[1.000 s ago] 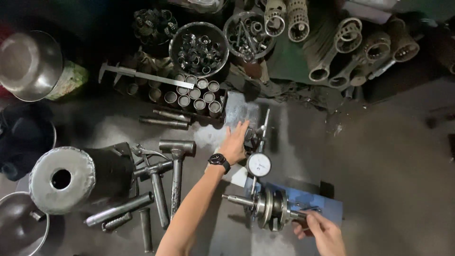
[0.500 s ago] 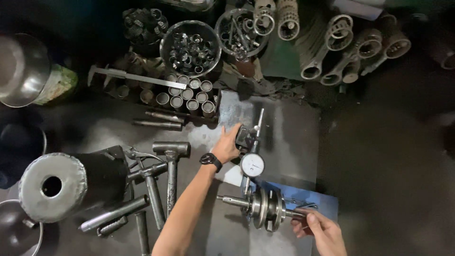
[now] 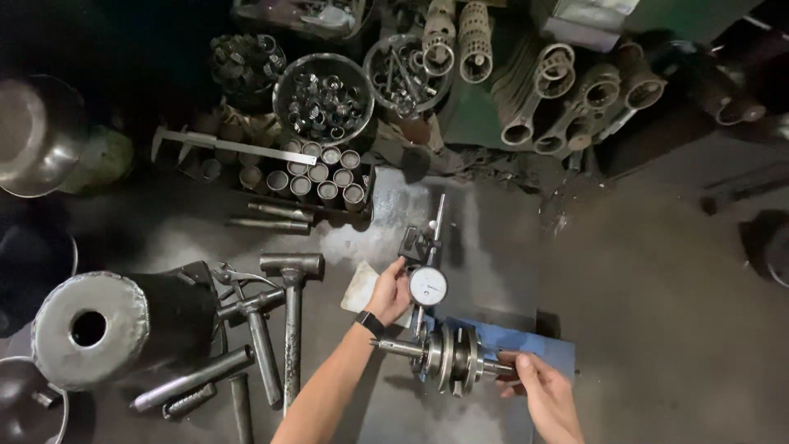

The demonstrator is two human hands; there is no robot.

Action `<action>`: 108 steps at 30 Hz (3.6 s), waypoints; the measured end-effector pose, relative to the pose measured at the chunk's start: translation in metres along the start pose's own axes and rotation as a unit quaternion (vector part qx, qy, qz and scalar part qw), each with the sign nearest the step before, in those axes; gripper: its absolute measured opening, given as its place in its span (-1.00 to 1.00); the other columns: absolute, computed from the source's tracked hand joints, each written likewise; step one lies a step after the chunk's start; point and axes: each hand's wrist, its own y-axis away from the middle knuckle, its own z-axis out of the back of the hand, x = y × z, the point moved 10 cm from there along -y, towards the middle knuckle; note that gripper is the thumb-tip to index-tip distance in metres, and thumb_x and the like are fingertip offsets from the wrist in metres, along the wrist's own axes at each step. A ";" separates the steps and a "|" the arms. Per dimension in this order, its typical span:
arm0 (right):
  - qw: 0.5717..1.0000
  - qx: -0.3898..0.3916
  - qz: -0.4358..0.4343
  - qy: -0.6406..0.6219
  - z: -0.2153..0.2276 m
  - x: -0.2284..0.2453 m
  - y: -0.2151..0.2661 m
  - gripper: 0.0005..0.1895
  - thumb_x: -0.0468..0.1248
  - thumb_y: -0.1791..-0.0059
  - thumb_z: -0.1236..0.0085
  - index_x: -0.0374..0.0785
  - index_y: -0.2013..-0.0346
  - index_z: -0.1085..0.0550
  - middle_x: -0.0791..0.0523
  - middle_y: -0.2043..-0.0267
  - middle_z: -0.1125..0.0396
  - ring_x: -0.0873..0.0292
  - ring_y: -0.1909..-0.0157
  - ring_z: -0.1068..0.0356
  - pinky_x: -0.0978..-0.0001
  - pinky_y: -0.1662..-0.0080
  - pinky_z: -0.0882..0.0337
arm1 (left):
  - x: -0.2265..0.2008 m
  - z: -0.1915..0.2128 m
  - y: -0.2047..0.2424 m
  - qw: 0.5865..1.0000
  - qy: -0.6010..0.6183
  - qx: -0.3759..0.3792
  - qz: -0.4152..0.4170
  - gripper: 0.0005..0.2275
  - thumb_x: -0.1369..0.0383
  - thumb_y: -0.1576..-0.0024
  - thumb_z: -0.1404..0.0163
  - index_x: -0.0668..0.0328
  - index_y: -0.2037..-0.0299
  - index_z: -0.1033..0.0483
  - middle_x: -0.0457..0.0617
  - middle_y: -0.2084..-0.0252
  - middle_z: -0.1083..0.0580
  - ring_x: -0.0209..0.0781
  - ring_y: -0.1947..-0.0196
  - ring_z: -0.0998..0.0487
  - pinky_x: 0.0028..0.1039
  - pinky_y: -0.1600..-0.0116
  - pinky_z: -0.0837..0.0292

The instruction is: The person assembles a mechanical component by placing cylindrical metal parts onto a shaft. They use a dial indicator to measure the assembly, adjusting the setup and rotating the shaft to check alignment. The person repeatedly adds and removes parts, using a hammer to tap components into place.

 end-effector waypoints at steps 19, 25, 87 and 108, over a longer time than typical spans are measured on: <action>0.999 -0.041 -0.005 -0.034 0.029 -0.023 -0.004 -0.37 0.04 -0.10 0.13 -0.54 0.00 -0.55 -0.17 0.30 -0.50 0.00 0.25 -0.55 0.11 0.20 -0.57 | -0.100 -0.151 0.078 0.437 -0.841 -0.030 -0.317 -0.12 0.40 0.22 -0.32 0.46 -0.32 -0.06 0.34 -0.31 -0.23 0.35 -0.29 -0.16 0.14 -0.28 0.02; 0.999 -0.040 0.021 -0.030 0.030 -0.028 -0.009 -0.40 0.03 -0.08 0.10 -0.51 0.03 -0.57 -0.14 0.26 -0.50 -0.01 0.26 -0.55 0.11 0.21 -0.56 | -0.089 -0.100 0.012 0.427 -0.872 -0.027 -0.238 -0.14 0.50 0.13 -0.23 0.41 -0.43 -0.02 0.29 -0.40 -0.22 0.19 -0.49 -0.06 0.20 -0.49 0.28; 0.996 0.034 0.046 0.071 -0.014 0.053 0.020 -0.79 -0.33 0.07 -0.22 -0.44 0.26 -0.64 0.03 0.41 -0.54 0.20 0.34 -0.49 0.36 0.18 -0.46 | 0.050 -0.088 0.246 0.916 -0.375 -0.032 -0.136 -0.38 0.53 -0.13 -0.14 0.43 -0.39 -0.14 0.10 -0.20 -0.32 -0.26 -0.16 -0.39 -0.42 -0.24 -0.34; 0.997 0.031 0.002 0.064 -0.010 0.023 0.014 -0.60 -0.15 -0.06 -0.11 -0.53 0.25 -0.62 -0.06 0.41 -0.52 0.08 0.37 -0.50 0.25 0.27 -0.52 | 0.048 -0.086 0.254 0.896 -0.421 -0.054 -0.133 -0.41 0.50 -0.13 -0.15 0.33 -0.39 -0.25 -0.11 -0.01 -0.37 -0.48 0.26 -0.28 -0.63 0.14 -0.34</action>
